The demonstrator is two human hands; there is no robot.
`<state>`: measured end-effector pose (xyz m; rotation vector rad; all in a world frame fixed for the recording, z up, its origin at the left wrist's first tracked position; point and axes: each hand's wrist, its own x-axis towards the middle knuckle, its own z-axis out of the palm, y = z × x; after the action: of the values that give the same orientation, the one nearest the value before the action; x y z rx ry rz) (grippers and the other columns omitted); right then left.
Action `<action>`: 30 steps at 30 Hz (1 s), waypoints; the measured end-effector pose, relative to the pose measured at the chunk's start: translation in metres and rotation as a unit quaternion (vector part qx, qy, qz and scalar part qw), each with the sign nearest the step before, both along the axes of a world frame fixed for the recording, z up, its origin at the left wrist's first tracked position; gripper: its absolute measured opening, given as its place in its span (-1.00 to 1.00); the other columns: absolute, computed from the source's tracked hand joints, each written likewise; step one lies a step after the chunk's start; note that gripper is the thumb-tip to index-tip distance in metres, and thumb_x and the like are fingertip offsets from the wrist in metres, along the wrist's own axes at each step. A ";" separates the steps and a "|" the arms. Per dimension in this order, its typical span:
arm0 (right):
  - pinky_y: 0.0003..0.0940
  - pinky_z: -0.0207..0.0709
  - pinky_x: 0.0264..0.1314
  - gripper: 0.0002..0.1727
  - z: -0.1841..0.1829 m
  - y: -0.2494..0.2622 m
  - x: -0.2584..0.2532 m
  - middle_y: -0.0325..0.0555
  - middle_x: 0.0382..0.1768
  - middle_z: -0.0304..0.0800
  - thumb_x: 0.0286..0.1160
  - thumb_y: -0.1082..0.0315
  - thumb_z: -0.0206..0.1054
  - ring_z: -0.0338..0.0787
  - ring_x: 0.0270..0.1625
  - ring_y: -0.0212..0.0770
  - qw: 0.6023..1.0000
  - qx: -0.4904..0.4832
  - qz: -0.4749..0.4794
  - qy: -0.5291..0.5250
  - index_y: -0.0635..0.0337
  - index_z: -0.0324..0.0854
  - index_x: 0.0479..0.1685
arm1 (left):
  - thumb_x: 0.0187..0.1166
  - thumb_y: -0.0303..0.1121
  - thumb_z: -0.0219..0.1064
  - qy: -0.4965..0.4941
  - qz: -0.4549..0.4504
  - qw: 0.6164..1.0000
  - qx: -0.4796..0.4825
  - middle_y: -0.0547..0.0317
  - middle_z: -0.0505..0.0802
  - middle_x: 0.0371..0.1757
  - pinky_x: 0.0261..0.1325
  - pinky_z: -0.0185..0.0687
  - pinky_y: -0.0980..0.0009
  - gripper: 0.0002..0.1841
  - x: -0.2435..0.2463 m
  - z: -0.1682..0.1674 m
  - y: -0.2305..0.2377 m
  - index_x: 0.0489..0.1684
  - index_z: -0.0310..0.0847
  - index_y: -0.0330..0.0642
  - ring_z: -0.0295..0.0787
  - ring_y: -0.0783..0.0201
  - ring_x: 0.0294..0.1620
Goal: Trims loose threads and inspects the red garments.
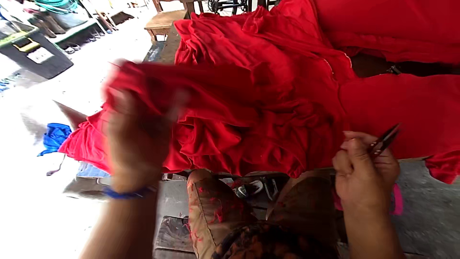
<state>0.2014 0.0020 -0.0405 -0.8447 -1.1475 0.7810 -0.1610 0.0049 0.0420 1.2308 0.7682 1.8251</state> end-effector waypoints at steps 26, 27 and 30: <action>-0.73 0.21 -0.69 -0.83 -0.011 -0.003 0.010 -0.39 -0.43 0.61 0.69 0.42 0.24 0.30 -0.70 -0.60 0.987 -0.118 -0.086 0.064 0.05 0.65 0.11 | 0.55 -0.21 0.48 0.648 -0.016 0.760 0.035 -0.18 0.70 0.13 -0.03 0.75 0.06 -0.54 0.205 -0.021 0.062 0.43 0.71 -0.05 0.74 -0.07 0.07; -0.72 0.21 -0.69 -0.82 -0.012 -0.005 0.014 -0.39 -0.45 0.59 0.67 0.44 0.25 0.30 -0.70 -0.59 0.988 -0.110 -0.087 0.065 0.05 0.65 0.11 | 0.57 -0.17 0.48 0.691 -0.036 0.722 -0.013 -0.26 0.69 0.24 0.07 0.70 -0.07 -0.51 0.215 -0.018 0.074 0.49 0.66 -0.02 0.69 -0.20 0.23; -0.72 0.21 -0.68 -0.81 -0.011 -0.010 0.026 -0.39 -0.47 0.61 0.64 0.45 0.26 0.30 -0.70 -0.59 0.990 -0.077 -0.096 0.070 0.07 0.68 0.10 | 0.61 -0.30 0.40 0.645 -0.058 0.762 -0.017 -0.08 0.86 0.03 0.12 0.72 -0.08 -0.77 0.210 -0.022 0.094 0.09 0.82 -0.17 0.82 -0.05 0.11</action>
<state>0.2277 -0.0080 -0.0519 -0.9981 -0.8749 0.7625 0.0492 0.0987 0.0203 2.4197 1.3437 0.5952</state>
